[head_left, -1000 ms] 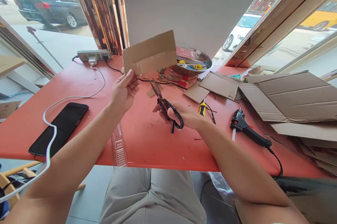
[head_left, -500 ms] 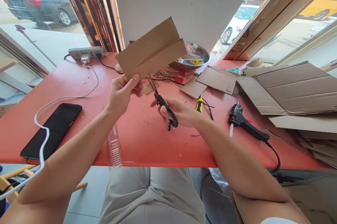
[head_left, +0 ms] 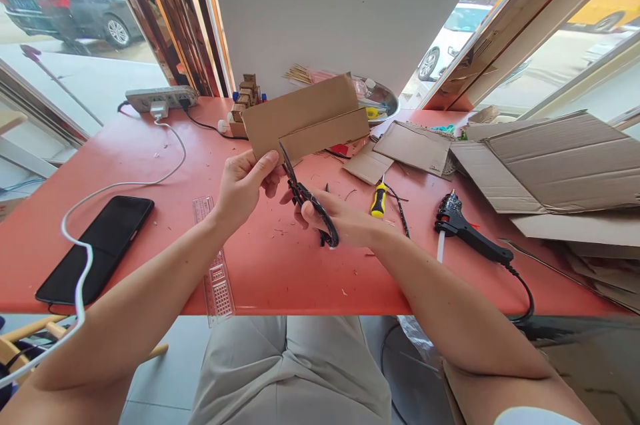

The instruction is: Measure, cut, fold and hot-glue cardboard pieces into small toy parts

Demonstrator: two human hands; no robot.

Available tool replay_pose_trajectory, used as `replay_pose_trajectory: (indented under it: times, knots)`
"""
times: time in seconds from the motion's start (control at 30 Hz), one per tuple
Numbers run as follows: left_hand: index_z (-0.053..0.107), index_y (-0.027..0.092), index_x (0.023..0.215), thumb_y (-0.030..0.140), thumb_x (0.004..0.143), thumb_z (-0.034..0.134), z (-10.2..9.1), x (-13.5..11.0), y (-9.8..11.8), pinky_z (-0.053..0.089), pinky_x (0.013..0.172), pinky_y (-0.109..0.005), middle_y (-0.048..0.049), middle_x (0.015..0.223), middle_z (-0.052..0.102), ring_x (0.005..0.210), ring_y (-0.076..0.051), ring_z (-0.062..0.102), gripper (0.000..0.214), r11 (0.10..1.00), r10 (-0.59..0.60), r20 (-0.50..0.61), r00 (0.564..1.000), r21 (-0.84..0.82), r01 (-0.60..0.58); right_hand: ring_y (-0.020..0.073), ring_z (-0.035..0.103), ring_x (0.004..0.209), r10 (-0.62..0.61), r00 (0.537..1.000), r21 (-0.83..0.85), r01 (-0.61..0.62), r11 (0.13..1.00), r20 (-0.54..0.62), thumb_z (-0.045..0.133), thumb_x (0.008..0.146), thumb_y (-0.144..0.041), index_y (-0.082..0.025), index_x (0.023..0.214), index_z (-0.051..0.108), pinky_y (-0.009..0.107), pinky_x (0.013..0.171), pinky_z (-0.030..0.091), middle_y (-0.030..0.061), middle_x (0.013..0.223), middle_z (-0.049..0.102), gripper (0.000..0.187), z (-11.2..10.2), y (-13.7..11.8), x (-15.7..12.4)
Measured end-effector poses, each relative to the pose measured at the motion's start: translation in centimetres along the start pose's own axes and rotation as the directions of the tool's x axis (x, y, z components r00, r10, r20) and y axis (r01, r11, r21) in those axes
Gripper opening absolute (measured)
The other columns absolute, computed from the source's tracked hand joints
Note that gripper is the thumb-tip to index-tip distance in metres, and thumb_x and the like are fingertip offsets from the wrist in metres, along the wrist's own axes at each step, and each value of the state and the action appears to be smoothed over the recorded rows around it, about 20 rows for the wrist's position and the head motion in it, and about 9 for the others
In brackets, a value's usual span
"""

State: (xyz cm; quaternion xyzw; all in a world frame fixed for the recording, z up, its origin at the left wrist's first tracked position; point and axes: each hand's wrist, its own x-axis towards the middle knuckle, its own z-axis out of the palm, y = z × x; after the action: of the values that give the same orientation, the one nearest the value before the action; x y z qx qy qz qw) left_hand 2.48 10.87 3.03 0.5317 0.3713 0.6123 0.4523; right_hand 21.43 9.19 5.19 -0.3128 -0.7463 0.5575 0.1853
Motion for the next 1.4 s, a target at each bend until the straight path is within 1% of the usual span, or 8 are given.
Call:
replay_pose_trajectory:
  times: [0.17, 0.33, 0.5, 0.63, 0.83, 1.03, 1.2, 1.4]
  knots:
    - [0.064, 0.02, 0.059, 0.05, 0.081, 0.086, 0.1, -0.2, -0.1, 0.041, 0.039, -0.022, 0.0005, 0.053, 0.062, 0.04, -0.009, 0.052, 0.043, 1.0, -0.003, 0.006, 1.0, 0.016, 0.003, 0.0148, 0.041, 0.069, 0.028, 0.997, -0.03, -0.03, 0.999, -0.07, 0.044, 0.077, -0.106, -0.026, 0.091, 0.046, 0.03, 0.059, 0.034, -0.0046, 0.076, 0.042, 0.081, 0.6, 0.1, 0.0]
    - [0.063, 0.02, 0.061, 0.048, 0.083, 0.086, 0.2, -0.4, -0.2, 0.043, 0.04, -0.022, 0.0, 0.055, 0.064, 0.041, -0.01, 0.054, 0.042, 1.0, 0.01, 0.009, 1.0, -0.003, -0.01, 0.0139, 0.041, 0.068, -0.002, 0.996, 0.003, 0.003, 1.0, -0.095, 0.049, 0.082, -0.101, -0.026, 0.091, 0.046, 0.03, 0.059, 0.033, -0.005, 0.075, 0.043, 0.075, 0.9, 0.4, 0.2]
    - [0.064, 0.021, 0.06, 0.048, 0.082, 0.084, 0.2, -0.3, -0.1, 0.043, 0.041, -0.023, 0.0, 0.054, 0.064, 0.042, -0.01, 0.055, 0.04, 0.999, 0.037, 0.012, 0.999, 0.011, -0.037, 0.014, 0.039, 0.065, -0.016, 0.988, 0.011, 0.017, 1.0, -0.154, 0.052, 0.08, -0.099, -0.027, 0.089, 0.045, 0.03, 0.06, 0.033, -0.0061, 0.071, 0.041, 0.073, 1.3, 0.6, 0.5]
    - [0.065, 0.021, 0.062, 0.054, 0.08, 0.086, 0.3, -0.4, 0.1, 0.045, 0.041, -0.023, -0.0009, 0.056, 0.066, 0.043, -0.01, 0.055, 0.043, 0.998, 0.057, 0.024, 0.998, 0.003, -0.057, 0.0153, 0.04, 0.068, -0.027, 0.974, -0.092, 0.007, 0.996, -0.225, 0.049, 0.086, -0.095, -0.027, 0.085, 0.044, 0.031, 0.061, 0.032, -0.0046, 0.071, 0.042, 0.068, 1.5, 0.4, 0.4]
    - [0.066, 0.021, 0.06, 0.066, 0.072, 0.09, 0.5, -0.4, 0.4, 0.048, 0.041, -0.023, 0.0001, 0.056, 0.066, 0.043, -0.011, 0.056, 0.052, 0.998, 0.06, 0.014, 0.998, -0.004, -0.06, 0.0163, 0.043, 0.069, -0.081, 0.958, -0.183, 0.031, 0.983, -0.276, 0.044, 0.092, -0.09, -0.027, 0.083, 0.042, 0.031, 0.063, 0.033, -0.0032, 0.071, 0.045, 0.063, 1.9, 0.1, 0.3]
    - [0.065, 0.021, 0.059, 0.063, 0.071, 0.09, 0.6, -0.4, 0.4, 0.049, 0.042, -0.024, -0.0002, 0.055, 0.066, 0.043, -0.011, 0.055, 0.05, 0.999, 0.045, 0.013, 0.999, 0.001, -0.045, 0.0152, 0.044, 0.064, -0.123, 0.942, -0.24, 0.048, 0.97, -0.311, 0.042, 0.095, -0.087, -0.027, 0.078, 0.041, 0.029, 0.061, 0.033, -0.0043, 0.064, 0.043, 0.062, 2.0, 0.4, 0.4]
    - [0.065, 0.021, 0.059, 0.064, 0.072, 0.09, 0.5, -0.3, 0.3, 0.047, 0.041, -0.023, -0.0009, 0.056, 0.065, 0.044, -0.01, 0.056, 0.051, 0.999, 0.036, 0.044, 0.998, -0.015, -0.036, 0.0145, 0.042, 0.061, -0.118, 0.942, -0.241, 0.041, 0.97, -0.314, 0.043, 0.095, -0.087, -0.027, 0.076, 0.041, 0.029, 0.058, 0.034, -0.0045, 0.063, 0.042, 0.062, 1.9, 0.6, 0.4]
    - [0.066, 0.02, 0.058, 0.075, 0.072, 0.088, 0.4, -0.3, 0.5, 0.042, 0.042, -0.023, 0.0002, 0.051, 0.06, 0.042, -0.009, 0.052, 0.061, 1.0, 0.018, 0.141, 0.99, 0.015, -0.02, 0.0142, 0.043, 0.063, -0.128, 0.943, -0.172, 0.078, 0.982, -0.306, 0.044, 0.096, -0.086, -0.027, 0.083, 0.044, 0.029, 0.059, 0.033, -0.0046, 0.067, 0.044, 0.061, 1.9, 0.7, 0.2]
